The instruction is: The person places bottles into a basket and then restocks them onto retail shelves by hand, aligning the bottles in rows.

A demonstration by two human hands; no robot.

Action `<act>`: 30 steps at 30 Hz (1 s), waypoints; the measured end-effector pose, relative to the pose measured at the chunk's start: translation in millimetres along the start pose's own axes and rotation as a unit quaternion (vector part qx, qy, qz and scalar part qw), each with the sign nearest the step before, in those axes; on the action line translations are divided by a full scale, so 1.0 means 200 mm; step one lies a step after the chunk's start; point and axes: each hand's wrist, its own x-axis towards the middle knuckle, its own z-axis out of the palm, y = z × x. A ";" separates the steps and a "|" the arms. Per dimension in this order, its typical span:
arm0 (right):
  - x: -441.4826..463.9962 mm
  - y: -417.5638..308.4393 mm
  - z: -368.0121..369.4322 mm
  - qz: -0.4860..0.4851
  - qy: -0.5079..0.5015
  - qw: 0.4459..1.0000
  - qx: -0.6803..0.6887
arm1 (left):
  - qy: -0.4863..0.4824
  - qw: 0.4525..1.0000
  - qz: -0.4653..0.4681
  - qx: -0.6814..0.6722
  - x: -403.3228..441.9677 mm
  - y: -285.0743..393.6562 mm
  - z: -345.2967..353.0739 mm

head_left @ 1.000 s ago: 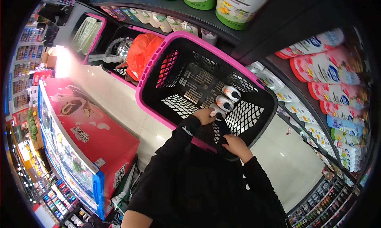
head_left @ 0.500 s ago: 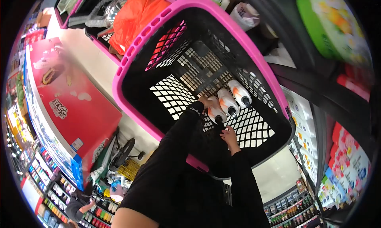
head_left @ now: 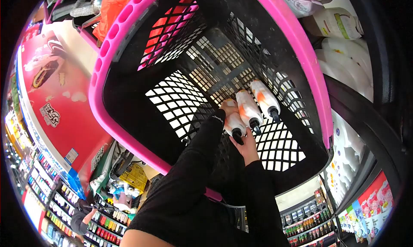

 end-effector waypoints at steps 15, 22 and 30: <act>-0.18 0.16 -0.04 -0.297 -0.139 0.881 -0.339 | -0.013 0.948 0.097 0.303 -0.29 0.18 -0.08; -0.67 0.05 0.01 -0.510 -0.108 0.632 -0.573 | -0.060 0.941 0.078 0.323 -0.85 0.40 0.08; -1.05 0.12 0.06 -0.708 -0.179 0.433 -0.529 | -0.199 0.941 0.068 0.266 -1.54 0.52 0.24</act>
